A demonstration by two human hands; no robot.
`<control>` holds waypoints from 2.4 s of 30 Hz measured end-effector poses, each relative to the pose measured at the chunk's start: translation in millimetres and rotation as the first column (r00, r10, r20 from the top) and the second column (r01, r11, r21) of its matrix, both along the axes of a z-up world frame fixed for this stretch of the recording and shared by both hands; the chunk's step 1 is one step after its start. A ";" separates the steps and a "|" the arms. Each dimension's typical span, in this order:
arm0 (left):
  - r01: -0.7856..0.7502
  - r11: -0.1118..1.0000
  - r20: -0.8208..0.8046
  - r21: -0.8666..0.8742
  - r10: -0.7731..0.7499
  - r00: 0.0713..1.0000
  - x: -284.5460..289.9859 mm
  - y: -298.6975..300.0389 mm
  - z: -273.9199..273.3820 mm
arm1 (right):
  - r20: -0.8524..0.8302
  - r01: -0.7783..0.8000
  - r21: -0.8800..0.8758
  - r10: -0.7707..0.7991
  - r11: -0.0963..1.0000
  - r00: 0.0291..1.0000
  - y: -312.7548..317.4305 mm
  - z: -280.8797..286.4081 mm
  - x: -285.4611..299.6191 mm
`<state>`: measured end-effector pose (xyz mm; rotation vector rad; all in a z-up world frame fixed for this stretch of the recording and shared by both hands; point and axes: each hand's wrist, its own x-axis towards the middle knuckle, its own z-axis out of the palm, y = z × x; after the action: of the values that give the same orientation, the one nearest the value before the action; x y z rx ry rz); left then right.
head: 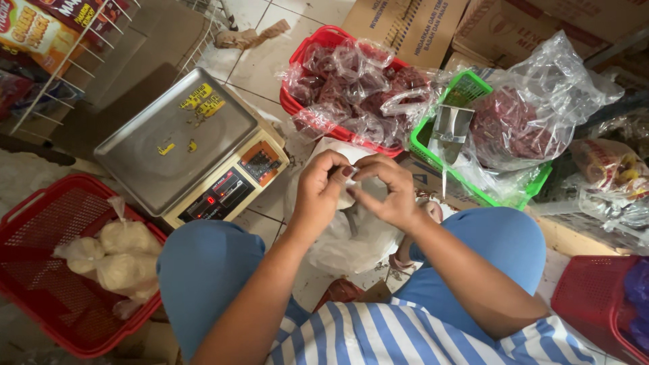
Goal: The person scoops white powder from a large bag into smaller plastic bags, weighs each bag on a digital scale to ensure consistent portions, and then ties the bags closed, placing them into a red basket.
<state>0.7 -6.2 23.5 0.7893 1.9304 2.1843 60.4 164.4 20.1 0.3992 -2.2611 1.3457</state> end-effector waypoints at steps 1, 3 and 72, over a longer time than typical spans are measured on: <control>-0.025 0.999 -0.086 -0.035 0.022 0.996 1.6 0.3 3.9 | 0.058 0.020 -0.073 -0.016 0.997 0.998 -3.5 -5.1 -1.0; -0.080 0.994 -0.233 -0.076 0.060 0.971 2.3 -1.5 9.7 | 0.157 0.068 -0.199 -0.037 0.978 0.987 -7.7 -12.9 0.8; -0.676 0.714 0.188 -0.182 0.700 0.689 -54.7 -445.9 -93.9 | 0.626 -0.335 -0.236 0.407 0.912 0.666 -106.2 -120.0 -102.1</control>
<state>-54.0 -452.1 -70.4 -0.3114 2.4303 2.3429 -41.7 58.2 -99.9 0.4049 -2.7611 2.0795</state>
